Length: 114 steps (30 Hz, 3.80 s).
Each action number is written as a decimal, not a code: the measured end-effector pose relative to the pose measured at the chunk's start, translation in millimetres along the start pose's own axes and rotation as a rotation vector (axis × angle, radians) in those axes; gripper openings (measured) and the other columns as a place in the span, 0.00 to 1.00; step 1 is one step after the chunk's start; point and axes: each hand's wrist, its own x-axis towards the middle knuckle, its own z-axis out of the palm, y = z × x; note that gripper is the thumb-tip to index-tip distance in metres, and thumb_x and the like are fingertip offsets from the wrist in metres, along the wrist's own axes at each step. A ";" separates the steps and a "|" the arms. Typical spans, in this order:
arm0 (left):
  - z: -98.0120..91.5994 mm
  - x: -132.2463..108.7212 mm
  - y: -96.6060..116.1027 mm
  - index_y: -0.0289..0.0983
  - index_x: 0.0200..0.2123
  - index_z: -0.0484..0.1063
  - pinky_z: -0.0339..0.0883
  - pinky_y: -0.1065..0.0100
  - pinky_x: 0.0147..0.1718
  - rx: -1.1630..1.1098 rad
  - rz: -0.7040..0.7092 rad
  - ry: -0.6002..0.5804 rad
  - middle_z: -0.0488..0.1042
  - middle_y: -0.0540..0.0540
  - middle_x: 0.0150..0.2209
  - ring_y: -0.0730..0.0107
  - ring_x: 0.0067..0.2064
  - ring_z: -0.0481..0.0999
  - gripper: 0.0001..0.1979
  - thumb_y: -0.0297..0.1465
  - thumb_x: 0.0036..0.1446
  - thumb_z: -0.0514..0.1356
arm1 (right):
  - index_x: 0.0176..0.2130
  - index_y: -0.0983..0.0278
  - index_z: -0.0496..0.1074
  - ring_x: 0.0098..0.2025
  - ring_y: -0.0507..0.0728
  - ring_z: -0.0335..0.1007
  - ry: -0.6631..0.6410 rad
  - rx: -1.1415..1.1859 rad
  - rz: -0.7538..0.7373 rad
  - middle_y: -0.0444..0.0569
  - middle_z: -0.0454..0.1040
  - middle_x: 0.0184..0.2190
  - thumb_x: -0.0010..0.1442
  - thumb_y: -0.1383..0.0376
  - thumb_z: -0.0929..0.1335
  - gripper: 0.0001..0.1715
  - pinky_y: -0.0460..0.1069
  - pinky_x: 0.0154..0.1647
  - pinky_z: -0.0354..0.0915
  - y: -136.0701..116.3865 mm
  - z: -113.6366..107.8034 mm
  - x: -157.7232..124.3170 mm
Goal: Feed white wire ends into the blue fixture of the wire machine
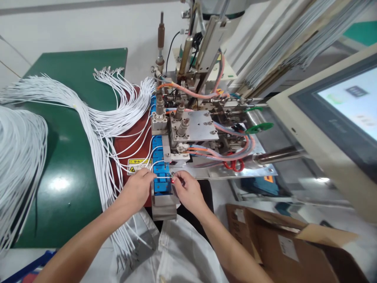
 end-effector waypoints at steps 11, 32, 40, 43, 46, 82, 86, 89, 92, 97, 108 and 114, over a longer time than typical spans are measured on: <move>1.9 -0.9 -2.1 0.35 0.37 0.71 0.69 0.65 0.40 0.007 0.024 0.017 0.71 0.43 0.35 0.68 0.38 0.72 0.15 0.18 0.56 0.47 | 0.30 0.63 0.72 0.30 0.53 0.67 0.080 0.211 -0.090 0.46 0.71 0.29 0.55 0.64 0.64 0.07 0.46 0.30 0.62 6.4 -0.7 5.6; 5.7 -5.8 1.5 0.35 0.40 0.68 0.67 0.62 0.39 0.232 -0.006 -0.120 0.67 0.42 0.36 0.63 0.38 0.69 0.15 0.17 0.53 0.48 | 0.18 0.60 0.50 0.20 0.50 0.52 0.107 0.093 -0.064 0.38 0.52 0.16 0.60 0.60 0.56 0.20 0.45 0.23 0.52 10.6 23.3 9.3; -8.5 -6.0 10.7 0.35 0.41 0.70 0.66 0.60 0.40 0.366 0.075 -0.086 0.72 0.43 0.37 0.61 0.38 0.69 0.12 0.21 0.56 0.51 | 0.17 0.62 0.53 0.20 0.49 0.52 0.095 0.123 -0.046 0.38 0.54 0.15 0.59 0.59 0.59 0.21 0.45 0.22 0.52 17.2 19.9 11.4; -11.5 -5.9 6.3 0.32 0.45 0.68 0.65 0.60 0.42 0.393 0.123 -0.091 0.74 0.42 0.41 0.61 0.42 0.69 0.14 0.22 0.57 0.51 | 0.20 0.63 0.59 0.21 0.50 0.55 0.197 0.205 0.021 0.39 0.58 0.16 0.59 0.56 0.59 0.21 0.45 0.24 0.54 17.4 13.5 11.1; -12.6 -10.3 -5.0 0.30 0.51 0.64 0.63 0.58 0.46 0.434 0.201 -0.052 0.70 0.39 0.50 0.58 0.49 0.67 0.18 0.20 0.58 0.48 | 0.23 0.64 0.64 0.23 0.51 0.59 0.272 0.360 0.037 0.41 0.63 0.18 0.59 0.54 0.59 0.20 0.45 0.25 0.57 14.5 5.3 9.2; 3.4 -9.8 46.5 0.36 0.42 0.71 0.70 0.71 0.34 -0.381 0.022 0.118 0.73 0.44 0.35 0.72 0.35 0.73 0.12 0.27 0.60 0.49 | 0.30 0.62 0.73 0.31 0.53 0.70 0.021 0.409 -0.360 0.47 0.74 0.28 0.55 0.70 0.65 0.07 0.48 0.33 0.66 -21.8 -31.5 -18.9; 0.1 -6.1 45.4 0.37 0.35 0.74 0.69 0.71 0.31 -0.442 -0.092 0.112 0.74 0.47 0.31 0.73 0.31 0.73 0.10 0.28 0.59 0.52 | 0.32 0.62 0.72 0.32 0.53 0.69 0.152 0.414 -0.275 0.47 0.72 0.29 0.57 0.69 0.64 0.08 0.48 0.33 0.66 -20.4 -21.3 -23.3; 1.6 -5.0 45.8 0.37 0.34 0.74 0.69 0.70 0.34 -0.458 -0.164 0.205 0.75 0.47 0.31 0.71 0.33 0.74 0.08 0.29 0.57 0.54 | 0.34 0.62 0.72 0.33 0.54 0.69 0.280 0.396 -0.213 0.48 0.72 0.30 0.57 0.68 0.64 0.07 0.49 0.34 0.66 -24.3 -10.9 -30.1; 6.4 -5.4 45.7 0.37 0.32 0.75 0.69 0.69 0.35 -0.462 -0.173 0.271 0.75 0.47 0.31 0.70 0.34 0.74 0.06 0.28 0.55 0.56 | 0.32 0.62 0.72 0.31 0.54 0.69 0.307 0.339 -0.227 0.48 0.72 0.28 0.54 0.69 0.66 0.05 0.49 0.33 0.66 -30.8 -4.9 -32.6; 10.4 -6.2 44.3 0.37 0.30 0.74 0.68 0.70 0.34 -0.582 -0.268 0.247 0.74 0.48 0.30 0.71 0.33 0.73 0.05 0.28 0.53 0.58 | 0.28 0.63 0.72 0.30 0.53 0.68 0.285 0.397 -0.208 0.47 0.71 0.27 0.54 0.71 0.65 0.06 0.48 0.33 0.65 -33.5 -2.7 -28.5; 19.6 -8.9 47.6 0.35 0.30 0.69 0.68 0.71 0.31 -0.845 -0.482 0.288 0.71 0.49 0.28 0.72 0.31 0.72 0.05 0.31 0.52 0.58 | 0.25 0.64 0.70 0.28 0.53 0.67 0.294 0.546 -0.045 0.45 0.70 0.24 0.53 0.68 0.66 0.06 0.48 0.30 0.65 -40.3 9.6 -26.4; 20.5 -10.1 44.5 0.35 0.30 0.70 0.68 0.71 0.31 -0.826 -0.474 0.267 0.70 0.49 0.29 0.72 0.31 0.71 0.05 0.31 0.52 0.57 | 0.26 0.62 0.70 0.29 0.54 0.67 0.300 0.207 -0.345 0.47 0.71 0.24 0.54 0.70 0.65 0.07 0.50 0.32 0.65 -36.6 -0.4 -21.6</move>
